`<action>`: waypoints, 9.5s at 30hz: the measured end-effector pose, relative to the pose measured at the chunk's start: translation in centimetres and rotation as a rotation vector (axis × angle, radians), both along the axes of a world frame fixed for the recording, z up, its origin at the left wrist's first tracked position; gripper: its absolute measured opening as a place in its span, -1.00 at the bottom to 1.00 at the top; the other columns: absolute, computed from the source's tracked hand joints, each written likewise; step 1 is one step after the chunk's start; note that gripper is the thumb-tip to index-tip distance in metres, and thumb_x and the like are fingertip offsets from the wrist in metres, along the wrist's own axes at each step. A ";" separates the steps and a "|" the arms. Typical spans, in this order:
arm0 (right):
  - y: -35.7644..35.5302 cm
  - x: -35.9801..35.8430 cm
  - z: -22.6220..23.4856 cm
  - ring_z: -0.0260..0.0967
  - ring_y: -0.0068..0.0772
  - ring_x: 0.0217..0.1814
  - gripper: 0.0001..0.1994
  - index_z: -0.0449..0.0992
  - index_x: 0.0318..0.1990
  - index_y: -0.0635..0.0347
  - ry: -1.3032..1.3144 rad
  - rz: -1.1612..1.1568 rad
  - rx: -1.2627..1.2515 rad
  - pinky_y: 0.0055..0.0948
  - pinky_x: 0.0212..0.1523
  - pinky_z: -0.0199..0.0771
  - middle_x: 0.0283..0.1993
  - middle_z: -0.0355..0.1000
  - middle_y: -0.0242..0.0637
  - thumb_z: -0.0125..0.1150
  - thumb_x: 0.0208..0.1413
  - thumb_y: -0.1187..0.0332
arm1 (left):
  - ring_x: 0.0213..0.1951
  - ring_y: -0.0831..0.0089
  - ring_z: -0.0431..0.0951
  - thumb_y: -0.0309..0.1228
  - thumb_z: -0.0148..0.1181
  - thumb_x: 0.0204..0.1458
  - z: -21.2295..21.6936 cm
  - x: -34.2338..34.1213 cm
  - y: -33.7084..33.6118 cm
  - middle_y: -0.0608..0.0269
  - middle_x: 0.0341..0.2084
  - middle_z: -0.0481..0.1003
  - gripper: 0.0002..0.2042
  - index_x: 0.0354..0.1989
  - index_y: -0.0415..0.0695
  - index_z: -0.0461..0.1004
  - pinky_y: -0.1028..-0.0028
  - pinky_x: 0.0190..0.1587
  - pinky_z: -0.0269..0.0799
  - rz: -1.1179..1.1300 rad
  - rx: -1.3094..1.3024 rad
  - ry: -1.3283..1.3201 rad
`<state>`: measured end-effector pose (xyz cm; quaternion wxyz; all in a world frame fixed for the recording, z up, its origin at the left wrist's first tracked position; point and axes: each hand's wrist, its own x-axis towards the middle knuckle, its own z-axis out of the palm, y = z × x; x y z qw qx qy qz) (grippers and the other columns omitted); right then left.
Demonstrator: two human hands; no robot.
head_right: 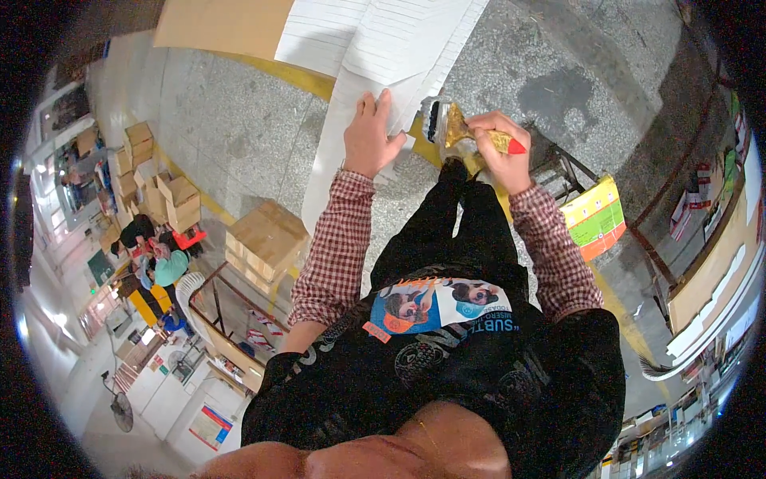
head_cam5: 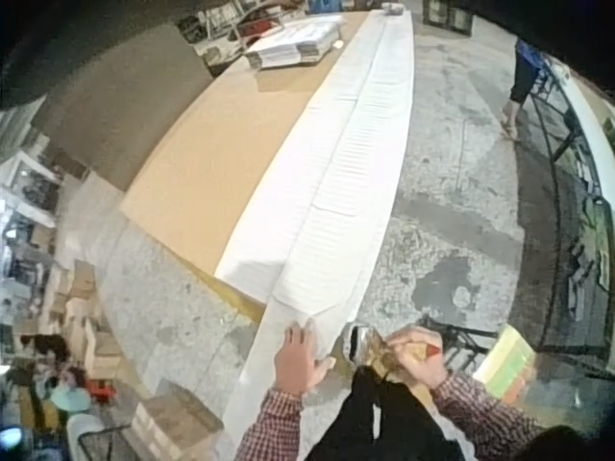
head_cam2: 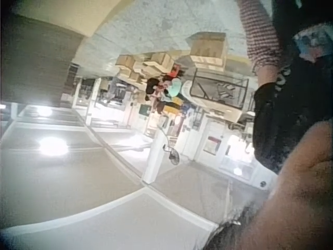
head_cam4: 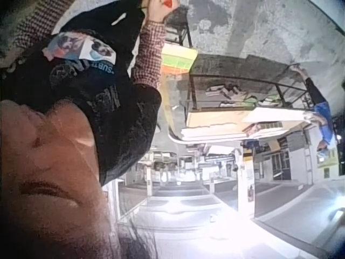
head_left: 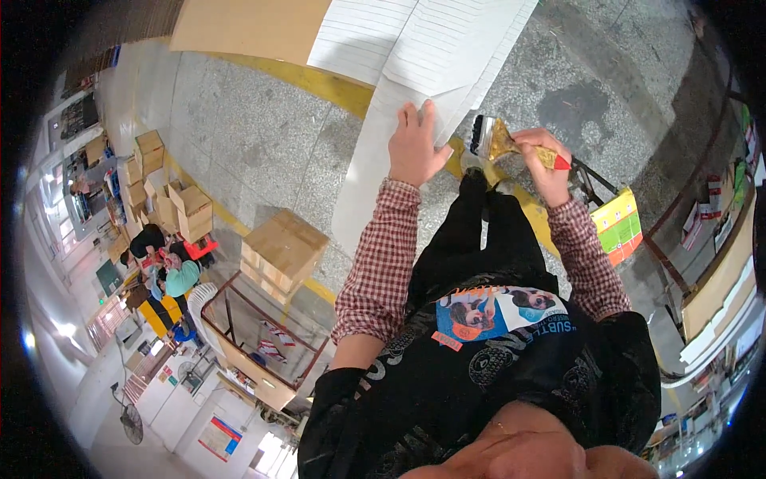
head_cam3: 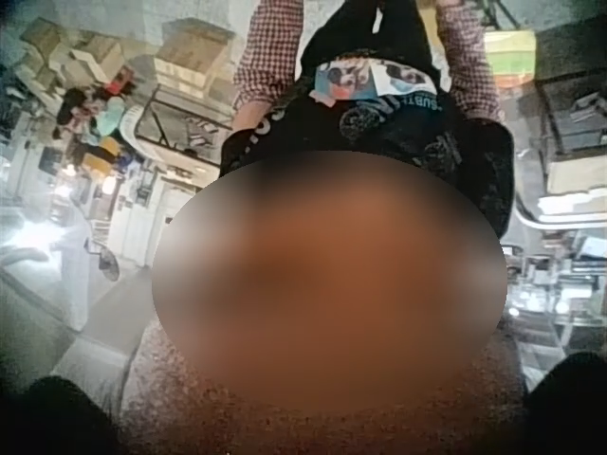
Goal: The person is applying glue or white paint to the edges of a stack of paper sheets using a wide brush.
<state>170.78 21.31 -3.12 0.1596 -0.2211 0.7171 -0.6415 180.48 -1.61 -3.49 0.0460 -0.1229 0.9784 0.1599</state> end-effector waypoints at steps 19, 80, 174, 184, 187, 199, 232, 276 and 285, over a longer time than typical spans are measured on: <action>0.9 1.5 -1.0 0.41 -0.47 -0.20 -0.94 0.50 -0.36 0.33 -0.216 0.055 -0.047 -0.46 -0.13 0.41 -0.28 0.49 -0.24 0.13 0.04 0.52 | 0.17 -0.22 0.18 -0.22 0.30 -0.26 0.4 0.4 0.2 -0.37 0.14 0.14 -0.18 0.27 -0.14 0.09 0.15 0.03 0.36 0.079 0.018 -0.093; 9.2 -154.9 11.5 0.36 -0.53 -0.34 -0.71 0.44 -0.10 0.32 -0.267 -0.368 -0.613 -0.58 -0.30 0.39 -0.27 0.42 -0.33 0.00 0.25 0.24 | 0.32 -0.18 -0.16 0.04 0.07 0.04 0.9 -145.0 4.4 -0.20 0.28 -0.03 -0.29 0.29 -0.11 0.08 -0.16 0.23 -0.14 -0.041 0.191 0.101; 0.4 -165.9 2.0 0.37 -0.52 -0.38 -0.88 0.55 -0.41 0.32 -0.046 -0.160 0.084 -0.52 -0.34 0.35 -0.41 0.46 -0.28 0.17 0.06 0.44 | 0.07 -0.26 0.28 -0.30 -0.08 0.13 -2.7 -162.1 2.8 -0.24 0.07 0.26 -0.64 0.11 -0.01 0.39 0.11 -0.01 0.37 0.042 0.005 0.138; -0.4 -164.9 2.1 0.39 -0.53 -0.44 -0.93 0.55 -0.42 0.34 0.016 -0.135 0.106 -0.55 -0.41 0.36 -0.46 0.47 -0.25 0.20 0.01 0.51 | 0.07 -0.25 0.29 -0.33 -0.12 0.14 -2.5 -162.1 2.8 -0.23 0.07 0.27 -0.64 0.10 -0.01 0.39 0.12 0.00 0.37 0.042 -0.007 0.130; -0.5 -164.5 1.5 0.40 -0.52 -0.43 -0.93 0.54 -0.44 0.33 0.038 -0.154 0.111 -0.54 -0.40 0.38 -0.45 0.48 -0.24 0.20 0.01 0.52 | 0.07 -0.25 0.29 -0.33 -0.12 0.14 -2.5 -162.0 2.7 -0.23 0.07 0.27 -0.64 0.10 -0.02 0.39 0.12 -0.01 0.37 0.042 -0.002 0.128; 0.2 -164.7 1.7 0.40 -0.49 -0.42 -0.95 0.55 -0.42 0.33 0.051 -0.107 0.127 -0.52 -0.39 0.38 -0.43 0.49 -0.22 0.20 0.01 0.53 | 0.04 -0.24 0.32 -0.34 -0.13 0.13 -2.4 -162.4 2.8 -0.23 0.05 0.28 -0.65 0.07 -0.04 0.41 0.12 -0.02 0.38 0.040 0.013 0.154; 0.3 -166.6 1.0 0.44 -0.46 -0.42 -0.92 0.52 -0.46 0.34 0.323 -0.190 0.079 -0.54 -0.42 0.42 -0.34 0.53 -0.16 0.16 0.02 0.53 | 0.05 -0.28 0.30 -0.35 -0.08 0.08 -2.4 -162.5 2.9 -0.24 0.08 0.26 -0.64 0.08 -0.01 0.41 0.09 0.01 0.35 0.087 0.038 0.132; 1.0 -154.6 0.3 0.46 -0.40 -0.34 -0.94 0.51 -0.45 0.36 0.194 -0.187 0.081 -0.48 -0.34 0.43 -0.33 0.53 -0.10 0.16 0.01 0.55 | 0.14 -0.22 0.23 -0.21 0.00 0.11 -2.7 -155.7 2.9 -0.29 0.12 0.21 -0.56 0.15 -0.12 0.30 0.11 0.11 0.27 -0.015 0.006 0.107; 1.6 -153.1 1.9 0.46 -0.41 -0.36 -0.94 0.51 -0.42 0.36 0.282 -0.228 0.148 -0.50 -0.34 0.45 -0.30 0.52 -0.10 0.16 0.03 0.55 | 0.25 -0.29 -0.01 -0.09 0.03 0.09 -3.0 -149.4 4.8 -0.33 0.23 0.02 -0.40 0.26 -0.14 0.14 0.02 0.26 -0.06 0.114 -0.078 0.098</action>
